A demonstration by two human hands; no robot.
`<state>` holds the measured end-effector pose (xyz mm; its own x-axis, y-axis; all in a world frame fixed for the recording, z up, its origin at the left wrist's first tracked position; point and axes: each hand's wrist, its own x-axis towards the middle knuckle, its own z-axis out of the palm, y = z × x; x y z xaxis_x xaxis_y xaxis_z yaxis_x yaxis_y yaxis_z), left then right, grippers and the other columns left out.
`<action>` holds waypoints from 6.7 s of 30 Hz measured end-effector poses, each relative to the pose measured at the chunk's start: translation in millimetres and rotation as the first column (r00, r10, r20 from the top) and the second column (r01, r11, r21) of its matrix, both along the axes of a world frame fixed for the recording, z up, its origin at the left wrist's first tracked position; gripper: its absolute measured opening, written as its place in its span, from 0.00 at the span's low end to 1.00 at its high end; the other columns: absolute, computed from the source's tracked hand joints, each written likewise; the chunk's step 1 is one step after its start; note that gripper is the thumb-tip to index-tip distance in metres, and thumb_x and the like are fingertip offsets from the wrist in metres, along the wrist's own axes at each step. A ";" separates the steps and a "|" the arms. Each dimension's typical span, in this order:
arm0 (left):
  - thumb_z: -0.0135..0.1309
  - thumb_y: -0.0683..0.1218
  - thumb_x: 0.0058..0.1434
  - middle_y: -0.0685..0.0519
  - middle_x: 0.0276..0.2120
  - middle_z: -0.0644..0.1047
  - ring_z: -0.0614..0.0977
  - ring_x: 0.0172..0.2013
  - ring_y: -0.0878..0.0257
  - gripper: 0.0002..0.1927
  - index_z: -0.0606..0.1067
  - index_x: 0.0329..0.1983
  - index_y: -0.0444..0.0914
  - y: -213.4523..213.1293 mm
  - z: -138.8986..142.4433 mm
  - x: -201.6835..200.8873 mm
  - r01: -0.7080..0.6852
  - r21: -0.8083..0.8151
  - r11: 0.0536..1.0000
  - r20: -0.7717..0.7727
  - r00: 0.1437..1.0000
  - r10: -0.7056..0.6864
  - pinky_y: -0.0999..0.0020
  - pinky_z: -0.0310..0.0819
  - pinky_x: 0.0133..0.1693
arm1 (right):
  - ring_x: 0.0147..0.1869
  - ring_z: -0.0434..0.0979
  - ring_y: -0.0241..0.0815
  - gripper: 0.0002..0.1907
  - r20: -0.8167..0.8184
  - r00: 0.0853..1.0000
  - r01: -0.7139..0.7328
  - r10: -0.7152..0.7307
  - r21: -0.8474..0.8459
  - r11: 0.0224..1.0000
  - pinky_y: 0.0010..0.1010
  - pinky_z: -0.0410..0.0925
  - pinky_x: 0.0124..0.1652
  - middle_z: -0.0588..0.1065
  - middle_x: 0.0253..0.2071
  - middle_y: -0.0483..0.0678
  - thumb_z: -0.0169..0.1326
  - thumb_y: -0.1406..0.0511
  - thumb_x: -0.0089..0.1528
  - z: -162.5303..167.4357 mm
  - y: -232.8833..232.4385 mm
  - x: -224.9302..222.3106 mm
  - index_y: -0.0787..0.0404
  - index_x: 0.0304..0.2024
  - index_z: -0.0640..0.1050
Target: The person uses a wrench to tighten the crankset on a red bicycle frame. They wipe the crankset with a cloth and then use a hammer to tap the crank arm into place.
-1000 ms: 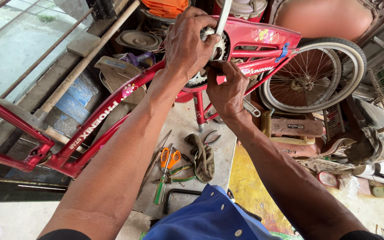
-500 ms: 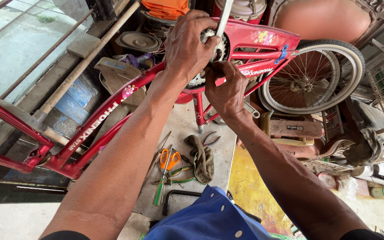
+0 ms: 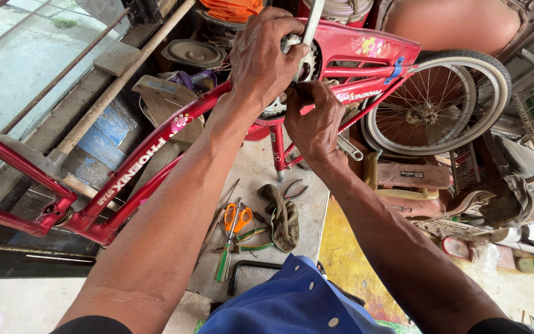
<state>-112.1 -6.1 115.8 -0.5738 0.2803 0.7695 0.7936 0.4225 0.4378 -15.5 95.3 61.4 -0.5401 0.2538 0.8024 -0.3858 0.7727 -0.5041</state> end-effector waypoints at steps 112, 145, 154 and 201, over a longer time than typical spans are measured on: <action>0.69 0.48 0.55 0.57 0.48 0.79 0.77 0.51 0.55 0.12 0.84 0.42 0.46 0.0 2.7 2.9 -0.016 0.002 1.000 0.022 1.000 0.016 0.55 0.69 0.54 | 0.35 0.86 0.37 0.05 0.104 0.993 -0.025 0.047 -0.197 0.980 0.28 0.76 0.39 0.84 0.32 0.50 0.62 0.69 0.62 -1.7 0.3 -0.3 0.67 0.37 0.83; 0.68 0.47 0.55 0.57 0.47 0.79 0.77 0.51 0.55 0.11 0.83 0.41 0.44 0.1 4.8 3.9 -0.004 0.002 1.000 0.041 0.999 0.004 0.54 0.68 0.55 | 0.18 0.73 0.34 0.10 0.427 0.882 0.121 0.200 -0.615 0.779 0.25 0.67 0.16 0.82 0.27 0.51 0.59 0.67 0.58 4.9 13.3 -16.4 0.67 0.39 0.84; 0.68 0.48 0.56 0.57 0.47 0.79 0.77 0.51 0.55 0.11 0.83 0.42 0.45 1.5 4.1 2.6 -0.013 -0.001 1.000 0.041 0.999 0.013 0.55 0.69 0.54 | 0.26 0.82 0.35 0.07 0.437 0.854 0.223 0.283 -0.798 0.560 0.28 0.68 0.23 0.81 0.27 0.45 0.58 0.67 0.58 7.8 6.8 -19.6 0.64 0.37 0.82; 0.69 0.48 0.55 0.56 0.48 0.78 0.77 0.51 0.54 0.12 0.84 0.43 0.46 1.3 6.9 3.9 -0.012 -0.011 1.000 0.061 0.998 0.012 0.55 0.69 0.54 | 0.35 0.82 0.56 0.04 0.164 0.985 -0.082 0.045 0.227 0.971 0.41 0.73 0.35 0.79 0.33 0.58 0.58 0.74 0.60 20.9 25.2 -3.2 0.70 0.37 0.77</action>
